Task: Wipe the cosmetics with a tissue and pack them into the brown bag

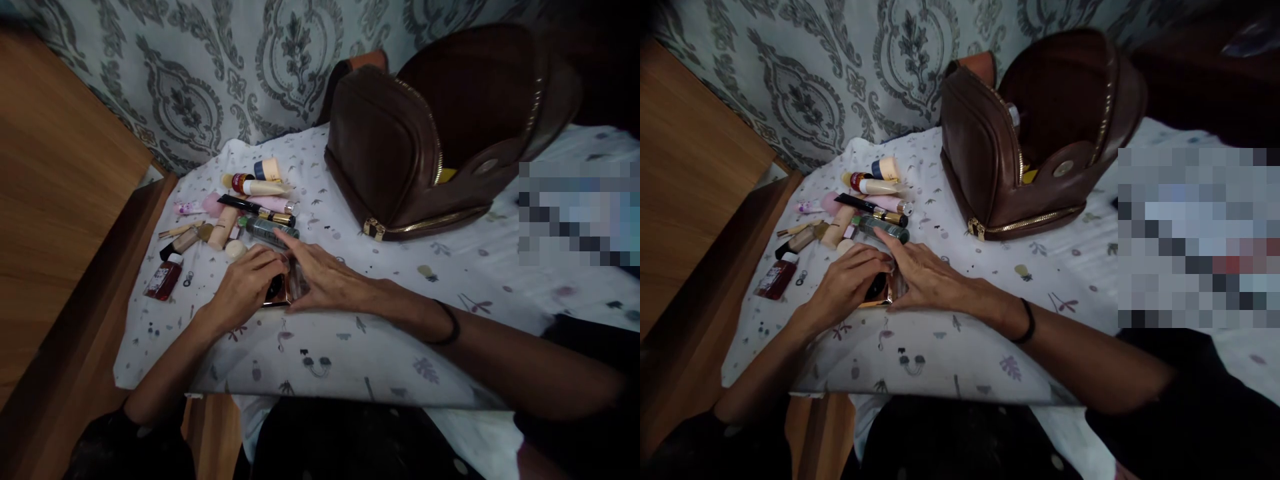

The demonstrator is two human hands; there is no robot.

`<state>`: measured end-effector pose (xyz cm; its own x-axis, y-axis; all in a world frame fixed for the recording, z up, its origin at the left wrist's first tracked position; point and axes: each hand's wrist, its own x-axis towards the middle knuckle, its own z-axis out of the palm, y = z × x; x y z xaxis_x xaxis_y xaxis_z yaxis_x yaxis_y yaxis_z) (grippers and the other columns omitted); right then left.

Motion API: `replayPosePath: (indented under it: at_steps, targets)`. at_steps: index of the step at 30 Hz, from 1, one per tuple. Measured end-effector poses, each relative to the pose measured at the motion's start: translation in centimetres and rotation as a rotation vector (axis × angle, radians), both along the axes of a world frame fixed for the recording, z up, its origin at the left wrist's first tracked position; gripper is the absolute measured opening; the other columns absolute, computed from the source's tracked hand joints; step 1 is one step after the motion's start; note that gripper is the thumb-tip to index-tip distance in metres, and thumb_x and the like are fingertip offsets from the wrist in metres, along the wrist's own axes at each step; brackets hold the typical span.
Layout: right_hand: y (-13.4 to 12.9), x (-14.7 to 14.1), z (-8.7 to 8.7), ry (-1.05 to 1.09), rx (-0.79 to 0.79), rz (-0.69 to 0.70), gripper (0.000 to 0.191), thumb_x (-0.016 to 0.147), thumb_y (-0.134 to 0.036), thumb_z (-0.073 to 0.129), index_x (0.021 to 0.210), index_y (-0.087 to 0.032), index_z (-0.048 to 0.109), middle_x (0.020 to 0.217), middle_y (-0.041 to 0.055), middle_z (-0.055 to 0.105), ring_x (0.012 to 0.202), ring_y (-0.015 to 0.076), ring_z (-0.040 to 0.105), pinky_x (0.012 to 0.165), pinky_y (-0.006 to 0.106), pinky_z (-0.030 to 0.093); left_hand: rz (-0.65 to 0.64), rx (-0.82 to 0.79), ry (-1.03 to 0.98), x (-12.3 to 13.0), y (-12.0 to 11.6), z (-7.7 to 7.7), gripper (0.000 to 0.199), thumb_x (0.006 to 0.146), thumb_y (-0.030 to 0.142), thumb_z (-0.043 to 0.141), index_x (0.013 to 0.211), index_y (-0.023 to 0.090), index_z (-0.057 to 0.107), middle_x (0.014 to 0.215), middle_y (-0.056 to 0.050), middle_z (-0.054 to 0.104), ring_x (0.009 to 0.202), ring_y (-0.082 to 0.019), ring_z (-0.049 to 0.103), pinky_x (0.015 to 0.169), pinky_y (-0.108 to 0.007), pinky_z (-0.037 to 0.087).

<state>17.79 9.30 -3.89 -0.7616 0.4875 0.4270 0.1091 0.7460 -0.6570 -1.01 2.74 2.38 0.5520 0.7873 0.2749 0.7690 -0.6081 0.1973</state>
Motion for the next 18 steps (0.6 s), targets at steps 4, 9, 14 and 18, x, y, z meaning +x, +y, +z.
replayPosePath:
  at_steps: [4,9,14,18]
  targets:
    - [0.0,0.0,-0.1,0.008,-0.022,0.004,0.131,0.066,-0.047,0.086,0.160,-0.021,0.000,0.134,0.0183,0.057,0.122,0.0381,0.056,0.101,0.058,0.047,-0.025,-0.022,0.002,0.2,-0.3,0.1,0.029,0.100,0.014,0.037,0.096,0.019,0.065,0.106,-0.008,0.071,0.105,-0.022,0.058,0.091,-0.039,0.051]
    - [0.0,0.1,0.0,-0.013,-0.051,0.002,0.128,0.066,-0.045,0.086,0.160,-0.022,0.002,0.124,0.0148,0.061,0.118,0.0343,0.058,0.101,0.055,0.047,-0.092,-0.073,-0.010,0.7,-1.1,0.3,0.026,0.097,0.008,0.039,0.092,0.019,0.062,0.102,-0.007,0.071,0.107,-0.022,0.058,0.090,-0.038,0.053]
    - [0.0,0.1,0.1,-0.012,-0.053,0.009,0.125,0.068,-0.044,0.085,0.160,-0.019,0.004,0.117,0.0130,0.063,0.111,0.0319,0.060,0.097,0.051,0.048,-0.149,-0.074,-0.025,0.8,-2.0,0.5,0.028,0.090,-0.002,0.042,0.094,0.019,0.060,0.103,-0.006,0.071,0.106,-0.022,0.058,0.088,-0.038,0.055]
    - [0.0,0.2,0.1,-0.012,-0.052,0.018,0.122,0.069,-0.044,0.083,0.160,-0.019,0.006,0.117,0.0127,0.062,0.110,0.0309,0.059,0.096,0.049,0.048,-0.173,-0.069,-0.031,0.6,-2.8,0.4,0.032,0.087,-0.006,0.042,0.099,0.018,0.059,0.107,-0.006,0.071,0.109,-0.021,0.057,0.089,-0.038,0.056]
